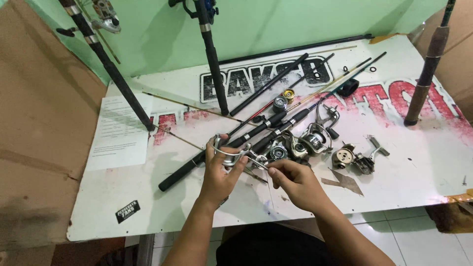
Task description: The recorder is disassembling and inspecting components of a spinning fishing reel on a workbench.
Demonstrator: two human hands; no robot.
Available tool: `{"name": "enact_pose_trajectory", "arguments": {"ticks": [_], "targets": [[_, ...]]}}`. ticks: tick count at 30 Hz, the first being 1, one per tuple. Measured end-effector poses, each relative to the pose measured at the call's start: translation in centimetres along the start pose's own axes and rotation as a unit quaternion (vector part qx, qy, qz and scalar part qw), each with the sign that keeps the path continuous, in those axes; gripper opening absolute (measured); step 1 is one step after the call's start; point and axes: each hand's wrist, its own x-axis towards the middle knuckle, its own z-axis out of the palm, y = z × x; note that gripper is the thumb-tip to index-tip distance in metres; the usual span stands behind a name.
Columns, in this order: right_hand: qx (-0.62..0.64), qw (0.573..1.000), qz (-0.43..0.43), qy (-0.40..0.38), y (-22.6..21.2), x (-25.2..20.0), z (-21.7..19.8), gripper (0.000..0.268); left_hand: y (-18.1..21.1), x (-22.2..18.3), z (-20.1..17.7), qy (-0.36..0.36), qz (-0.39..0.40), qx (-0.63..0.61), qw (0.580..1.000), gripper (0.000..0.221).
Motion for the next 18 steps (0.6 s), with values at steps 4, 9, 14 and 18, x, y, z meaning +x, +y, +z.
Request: {"name": "enact_pose_trajectory", "arguments": {"ticks": [4,9,14,18], "targets": [[0.001,1.000,0.016,-0.018,-0.8,1.3,0.8,0.019,-0.5,0.7,-1.3,0.010,0.007,0.011,1.000,0.019],[-0.015,0.993,0.082,-0.082,-1.7,2.5,1.2,0.030,-2.1,0.8,-2.1,-0.022,0.022,0.002,1.000,0.023],[-0.017,0.996,0.033,-0.076,0.3,3.5,1.1,0.018,-2.3,1.7,-3.0,-0.056,-0.023,0.016,0.998,0.022],[-0.124,0.986,-0.103,-0.040,-0.9,4.3,1.3,0.018,-3.3,2.5,-3.2,-0.047,-0.015,0.006,0.999,0.026]]}}
